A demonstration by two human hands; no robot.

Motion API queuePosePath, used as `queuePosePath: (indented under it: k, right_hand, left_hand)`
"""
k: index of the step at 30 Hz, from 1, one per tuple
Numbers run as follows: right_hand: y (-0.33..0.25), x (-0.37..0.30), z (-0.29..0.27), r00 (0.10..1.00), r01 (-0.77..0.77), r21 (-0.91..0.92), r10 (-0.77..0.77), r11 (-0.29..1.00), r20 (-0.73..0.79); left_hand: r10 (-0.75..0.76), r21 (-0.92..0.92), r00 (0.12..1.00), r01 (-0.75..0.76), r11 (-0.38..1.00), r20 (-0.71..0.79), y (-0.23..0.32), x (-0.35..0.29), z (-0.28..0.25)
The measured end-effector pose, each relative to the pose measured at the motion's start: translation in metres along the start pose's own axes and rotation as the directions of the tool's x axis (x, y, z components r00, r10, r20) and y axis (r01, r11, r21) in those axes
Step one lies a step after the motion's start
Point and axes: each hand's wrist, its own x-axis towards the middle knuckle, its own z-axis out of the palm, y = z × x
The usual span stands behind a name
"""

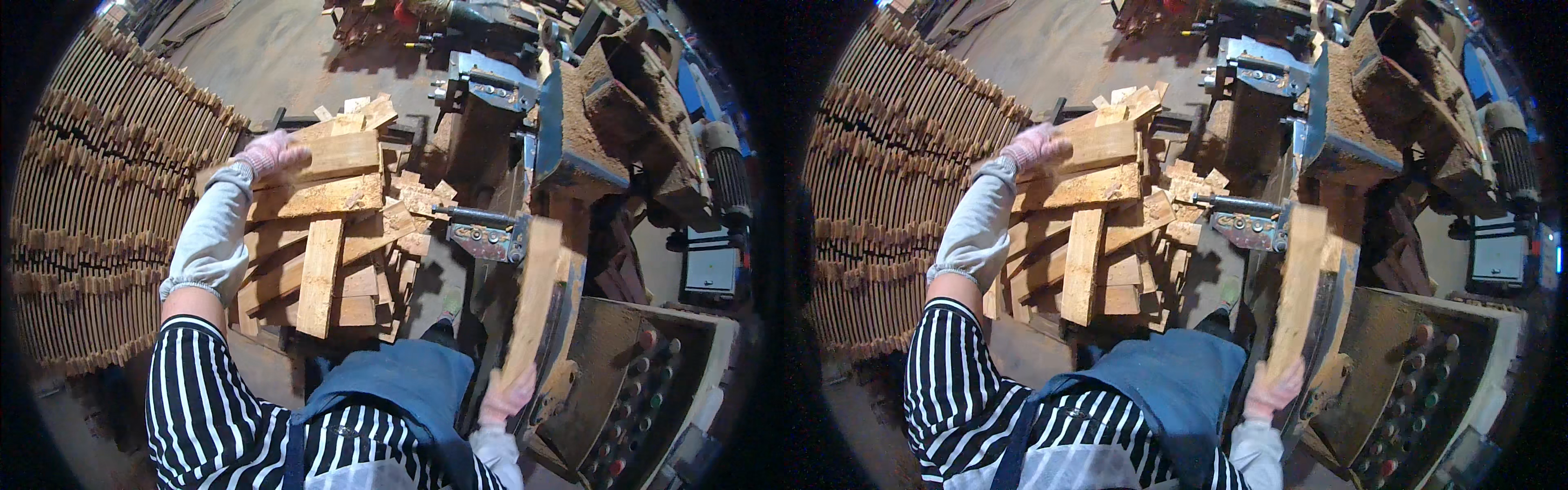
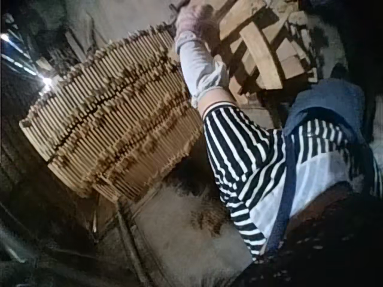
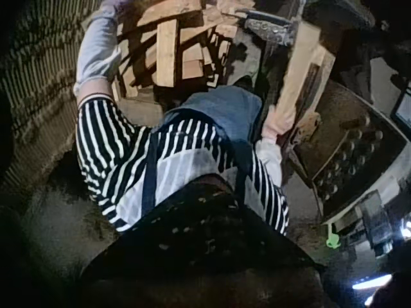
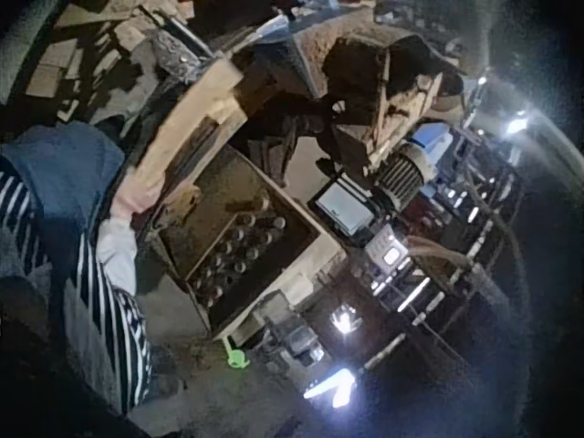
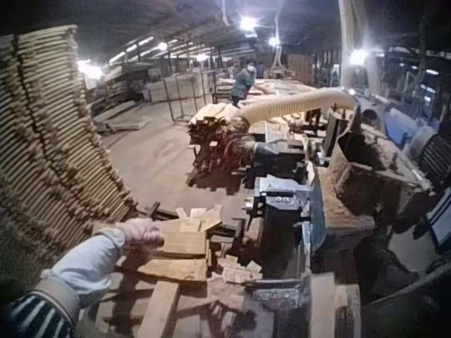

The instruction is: The person repeatedly picks up wooden planks from a stack and feeds them into a woodworking machine. They use both hands to guide the wood through the machinery and then place the processed pieces onto a growing pile on the machine's table.

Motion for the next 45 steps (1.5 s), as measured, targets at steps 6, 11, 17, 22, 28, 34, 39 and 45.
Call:
queuePosePath:
  k: [6, 11, 17, 22, 28, 34, 39, 45]
  right_hand:
    - [0.042, -0.103, 0.002, 0.998, -0.055, -0.196, 0.06, 0.979, 0.018]
    - [0.018, -0.01, -0.012, 0.976, -0.077, -0.165, 0.041, 0.983, -0.213]
    - [-0.001, 0.158, 0.046, 0.986, 0.073, -0.219, -0.104, 0.973, -0.132]
    - [-0.037, 0.229, 0.005, 0.992, 0.104, 0.174, -0.09, 0.979, -0.087]
    - [-0.185, 0.161, -0.063, 0.764, 0.56, 0.526, -0.645, 0.639, -0.03]
    - [-0.115, 0.055, -0.061, 0.934, 0.354, 0.299, -0.32, 0.886, -0.16]
    - [0.0, -0.061, -0.067, 0.995, -0.088, 0.173, 0.093, 0.981, -0.021]
    - [0.114, -0.172, -0.026, 0.958, -0.281, -0.232, 0.288, 0.931, -0.007]
  left_hand:
    - [-0.109, 0.23, 0.993, 0.117, 0.966, -0.047, 0.005, -0.041, 0.018]
    - [-0.208, 0.205, 0.977, 0.212, 0.956, -0.044, 0.106, -0.108, -0.032]
    - [-0.226, 0.286, 0.918, 0.324, 0.902, -0.327, 0.111, -0.153, -0.017]
    - [-0.155, -0.289, 0.887, 0.025, 0.957, -0.436, 0.22, -0.157, -0.047]
    - [-0.123, -0.887, 0.905, -0.358, 0.294, -0.406, 0.312, -0.123, 0.049]
    - [-0.073, -0.91, 0.912, -0.392, 0.139, -0.404, 0.383, -0.083, 0.203]
    - [0.217, -0.728, 0.919, -0.393, 0.562, -0.329, 0.338, -0.131, 0.232]
    - [-0.045, 0.146, 0.892, 0.124, 0.982, -0.451, 0.102, -0.15, 0.155]
